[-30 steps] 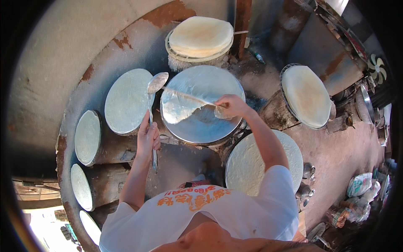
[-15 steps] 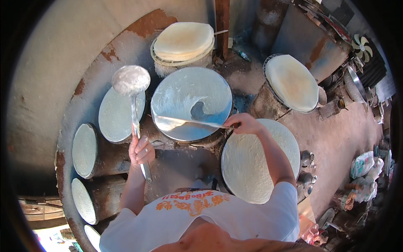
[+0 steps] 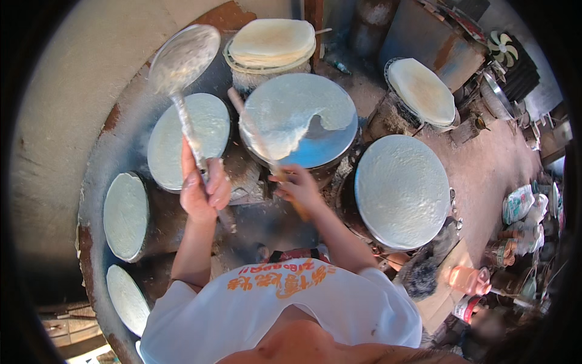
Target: The person pours batter onto circular heated plates using a ladle, spreads it thin, and then uses a stick to peel off and stack the cooked crepes.
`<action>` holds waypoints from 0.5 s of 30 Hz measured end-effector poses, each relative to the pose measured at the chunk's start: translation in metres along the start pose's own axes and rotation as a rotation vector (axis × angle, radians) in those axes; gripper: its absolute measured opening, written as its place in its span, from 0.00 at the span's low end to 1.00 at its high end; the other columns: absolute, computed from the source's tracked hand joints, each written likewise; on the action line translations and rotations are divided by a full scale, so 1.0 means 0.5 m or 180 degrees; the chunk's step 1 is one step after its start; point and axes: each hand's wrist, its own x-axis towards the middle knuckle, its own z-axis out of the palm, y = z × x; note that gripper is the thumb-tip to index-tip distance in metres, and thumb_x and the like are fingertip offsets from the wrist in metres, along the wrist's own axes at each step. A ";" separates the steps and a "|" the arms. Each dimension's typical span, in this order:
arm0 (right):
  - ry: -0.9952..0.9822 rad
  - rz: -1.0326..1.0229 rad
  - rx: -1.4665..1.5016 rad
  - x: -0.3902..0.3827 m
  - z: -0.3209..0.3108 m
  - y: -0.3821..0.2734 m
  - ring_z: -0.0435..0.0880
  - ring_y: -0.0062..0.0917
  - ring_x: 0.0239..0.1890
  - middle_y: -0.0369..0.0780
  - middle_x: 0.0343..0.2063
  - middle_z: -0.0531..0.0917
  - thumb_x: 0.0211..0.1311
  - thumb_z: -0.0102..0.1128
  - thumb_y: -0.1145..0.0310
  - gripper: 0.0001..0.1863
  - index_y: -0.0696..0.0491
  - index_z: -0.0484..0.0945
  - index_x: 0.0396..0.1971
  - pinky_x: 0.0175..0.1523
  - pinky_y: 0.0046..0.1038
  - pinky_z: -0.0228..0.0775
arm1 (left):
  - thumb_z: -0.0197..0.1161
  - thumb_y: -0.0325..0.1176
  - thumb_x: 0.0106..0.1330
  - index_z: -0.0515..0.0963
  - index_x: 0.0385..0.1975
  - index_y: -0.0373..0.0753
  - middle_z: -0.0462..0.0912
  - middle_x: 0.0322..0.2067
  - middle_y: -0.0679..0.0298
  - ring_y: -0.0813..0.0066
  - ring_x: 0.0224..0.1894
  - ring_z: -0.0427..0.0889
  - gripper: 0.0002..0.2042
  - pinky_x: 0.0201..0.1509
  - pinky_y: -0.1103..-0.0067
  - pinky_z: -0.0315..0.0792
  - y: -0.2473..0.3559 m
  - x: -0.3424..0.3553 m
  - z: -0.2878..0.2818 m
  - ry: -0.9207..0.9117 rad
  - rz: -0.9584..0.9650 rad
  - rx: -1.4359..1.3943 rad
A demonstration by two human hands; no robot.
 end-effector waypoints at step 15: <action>0.1608 -0.0646 0.1624 -0.036 0.195 0.193 0.62 0.15 0.16 0.34 0.24 0.69 0.69 0.47 0.64 0.17 0.39 0.62 0.56 0.19 0.17 0.56 | 0.52 0.18 0.63 0.44 0.69 0.43 0.70 0.25 0.68 0.88 0.11 0.60 0.36 0.11 0.87 0.59 0.189 -0.118 -0.054 0.0786 0.0388 0.1787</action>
